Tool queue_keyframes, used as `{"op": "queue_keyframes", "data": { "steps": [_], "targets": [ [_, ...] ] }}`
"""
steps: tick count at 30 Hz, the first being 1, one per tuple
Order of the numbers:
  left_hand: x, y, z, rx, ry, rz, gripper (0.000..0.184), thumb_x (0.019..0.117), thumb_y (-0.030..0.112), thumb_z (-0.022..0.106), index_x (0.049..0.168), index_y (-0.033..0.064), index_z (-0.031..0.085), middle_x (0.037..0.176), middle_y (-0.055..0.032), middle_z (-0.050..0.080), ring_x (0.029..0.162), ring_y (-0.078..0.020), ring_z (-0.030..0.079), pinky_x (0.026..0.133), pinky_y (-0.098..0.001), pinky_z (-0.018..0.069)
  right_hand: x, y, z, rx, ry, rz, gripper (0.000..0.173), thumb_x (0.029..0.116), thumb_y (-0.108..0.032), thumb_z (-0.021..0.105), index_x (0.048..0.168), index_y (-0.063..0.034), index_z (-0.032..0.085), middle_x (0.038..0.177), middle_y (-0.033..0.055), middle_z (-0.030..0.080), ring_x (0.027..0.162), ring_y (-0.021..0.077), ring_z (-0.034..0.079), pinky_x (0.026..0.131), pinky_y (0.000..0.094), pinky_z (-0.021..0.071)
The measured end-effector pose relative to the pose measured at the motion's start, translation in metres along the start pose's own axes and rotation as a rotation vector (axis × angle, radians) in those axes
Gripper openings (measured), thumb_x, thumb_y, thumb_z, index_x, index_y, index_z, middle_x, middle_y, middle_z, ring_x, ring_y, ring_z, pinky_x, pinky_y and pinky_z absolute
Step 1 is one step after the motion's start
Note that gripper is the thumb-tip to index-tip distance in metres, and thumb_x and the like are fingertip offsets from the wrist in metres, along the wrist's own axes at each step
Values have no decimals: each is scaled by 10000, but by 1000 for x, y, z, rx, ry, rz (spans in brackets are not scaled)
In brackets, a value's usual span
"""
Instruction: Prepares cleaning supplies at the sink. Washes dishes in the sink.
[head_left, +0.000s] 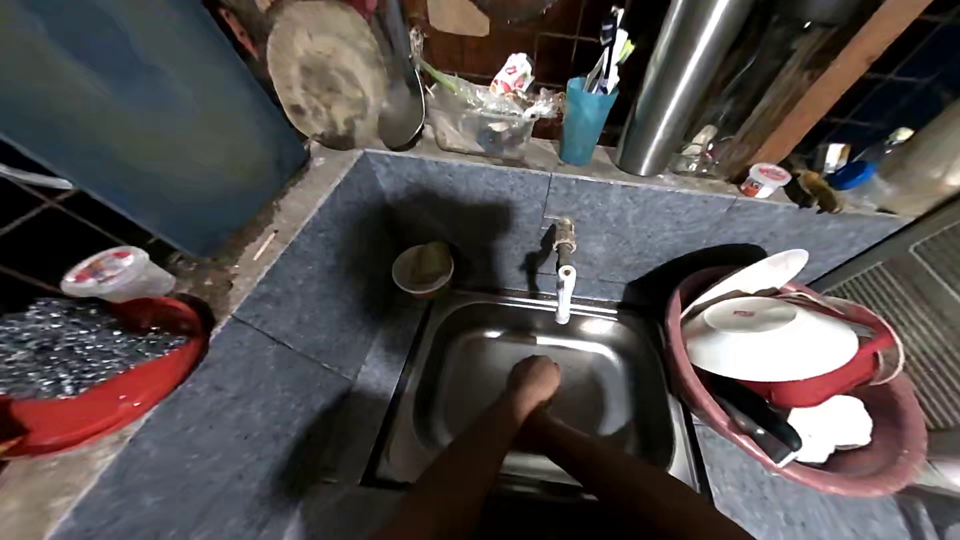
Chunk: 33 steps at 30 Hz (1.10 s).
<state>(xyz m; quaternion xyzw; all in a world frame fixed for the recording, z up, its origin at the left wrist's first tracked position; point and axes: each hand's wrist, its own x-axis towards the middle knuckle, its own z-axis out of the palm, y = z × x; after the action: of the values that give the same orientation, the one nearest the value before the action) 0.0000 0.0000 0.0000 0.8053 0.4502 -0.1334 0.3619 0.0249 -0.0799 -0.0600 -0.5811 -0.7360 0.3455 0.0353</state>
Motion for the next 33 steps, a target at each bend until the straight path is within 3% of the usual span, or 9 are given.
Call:
{"op": "queue_keyframes", "data": {
  "steps": [2,3,5,10,14,17,25,30,33],
  "targets": [
    [-15,-13,-31,97,109,32,475,1092,357,381,1237,0,660,1295,-221,647,1233,-388,612,1006,-596,487,-9,3,7,-229,512,-390,179,942,-160,672,1068,-73,763,1111,113,749,1136,287,682,1031,483,527],
    [-22,-23,-50,137,162,37,444,1082,339,420,1240,3,663,1281,-226,653,1218,-402,617,995,-609,488,-16,-1,0,-301,609,-432,156,956,-139,653,1068,-101,754,1189,92,726,1241,286,630,1096,488,483],
    [-36,-54,-88,243,223,46,386,1060,281,493,1268,1,656,1294,-233,644,1232,-420,601,1012,-629,470,-43,-3,-14,-313,648,-285,192,993,-190,612,1106,-132,756,1295,79,691,1342,297,559,1125,496,452],
    [-49,-136,-135,372,227,-197,434,1035,320,589,1235,-60,648,1291,-294,620,1242,-475,578,1024,-647,459,-152,9,-22,-44,662,115,255,1025,-197,567,1084,-48,766,1092,127,753,1091,290,706,991,457,555],
    [-49,-183,-123,250,340,-283,718,983,499,641,1379,-90,534,1353,-352,565,1288,-519,534,1049,-690,413,-221,8,16,-33,806,242,243,1010,-202,580,1021,-56,774,1024,93,765,1015,244,728,939,430,583],
    [-25,-219,-90,172,630,-60,754,989,490,633,1489,-43,446,1409,-382,506,1277,-582,512,1016,-759,385,-258,6,41,-34,902,323,234,1011,-215,593,1003,-56,765,1068,110,742,1052,236,708,958,416,575],
    [-24,-222,-93,296,848,319,553,1038,419,492,1358,-22,587,1509,-299,456,1419,-500,400,1154,-653,297,-373,-3,34,-86,1334,730,246,996,-167,607,1133,-3,730,1222,161,700,1135,241,684,987,401,568],
    [-58,-193,-86,287,1014,429,426,980,281,587,1299,3,634,1512,-309,439,1441,-472,383,1190,-585,287,-476,13,6,299,1983,1002,437,1032,-195,560,1383,62,509,1329,248,588,1165,269,619,1003,421,510],
    [-81,-171,-58,235,995,540,426,998,256,561,1263,-70,633,1483,-361,442,1406,-550,385,1169,-634,297,-513,47,0,445,2043,1040,540,1052,-293,543,1469,27,422,1384,247,544,1153,266,609,957,416,514]
  ]
}}
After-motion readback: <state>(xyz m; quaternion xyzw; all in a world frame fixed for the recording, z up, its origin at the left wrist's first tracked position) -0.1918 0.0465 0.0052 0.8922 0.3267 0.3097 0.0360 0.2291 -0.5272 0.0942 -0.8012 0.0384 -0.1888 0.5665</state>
